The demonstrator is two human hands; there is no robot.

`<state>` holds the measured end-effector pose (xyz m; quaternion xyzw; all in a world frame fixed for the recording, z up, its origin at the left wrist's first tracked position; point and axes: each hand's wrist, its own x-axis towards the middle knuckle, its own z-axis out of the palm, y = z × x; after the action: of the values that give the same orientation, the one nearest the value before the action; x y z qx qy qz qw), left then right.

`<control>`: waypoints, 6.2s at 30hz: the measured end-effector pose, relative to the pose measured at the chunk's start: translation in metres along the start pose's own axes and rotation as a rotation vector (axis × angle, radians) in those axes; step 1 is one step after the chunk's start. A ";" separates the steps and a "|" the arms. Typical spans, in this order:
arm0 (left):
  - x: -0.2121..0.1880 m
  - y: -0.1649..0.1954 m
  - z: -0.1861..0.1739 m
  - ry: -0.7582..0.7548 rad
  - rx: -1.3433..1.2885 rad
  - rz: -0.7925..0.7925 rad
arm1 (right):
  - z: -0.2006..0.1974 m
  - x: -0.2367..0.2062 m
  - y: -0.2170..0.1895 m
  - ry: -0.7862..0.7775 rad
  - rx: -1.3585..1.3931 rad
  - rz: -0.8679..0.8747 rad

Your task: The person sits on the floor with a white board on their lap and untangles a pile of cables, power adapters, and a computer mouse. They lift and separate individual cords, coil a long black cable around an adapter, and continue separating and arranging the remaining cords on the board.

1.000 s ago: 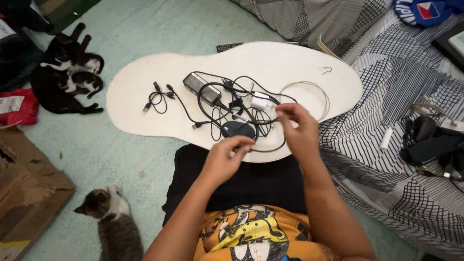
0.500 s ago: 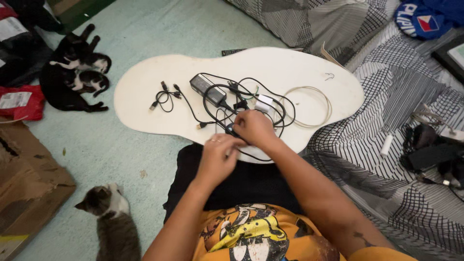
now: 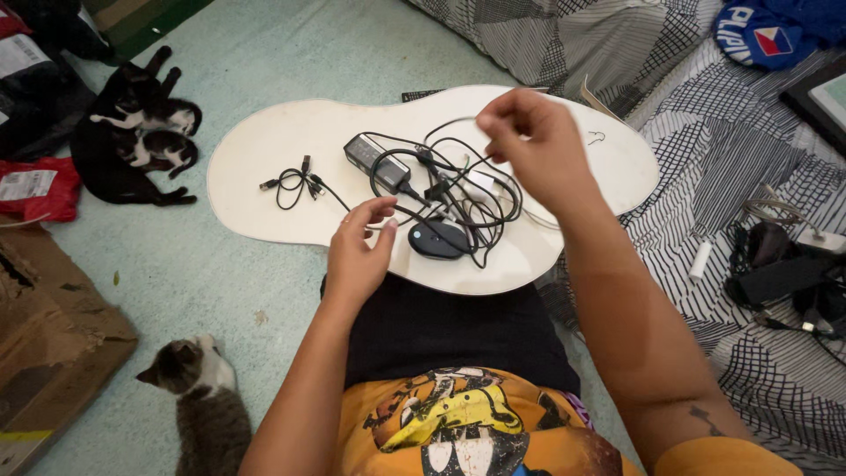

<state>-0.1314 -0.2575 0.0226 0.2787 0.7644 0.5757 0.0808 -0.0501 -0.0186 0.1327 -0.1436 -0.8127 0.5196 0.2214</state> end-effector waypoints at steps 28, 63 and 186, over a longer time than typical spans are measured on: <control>0.009 0.037 0.052 -0.057 0.314 0.231 | -0.024 -0.025 -0.004 0.481 -0.458 -0.601; 0.072 0.085 -0.019 -0.079 -0.432 -0.087 | -0.113 -0.037 0.017 0.857 -0.050 -0.252; 0.092 0.087 -0.038 -0.248 -0.732 -0.023 | -0.122 0.035 -0.032 -0.018 -0.296 -0.283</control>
<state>-0.1959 -0.2260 0.1332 0.2900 0.4960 0.7715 0.2732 -0.0179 0.0796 0.2136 -0.0540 -0.8942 0.3594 0.2614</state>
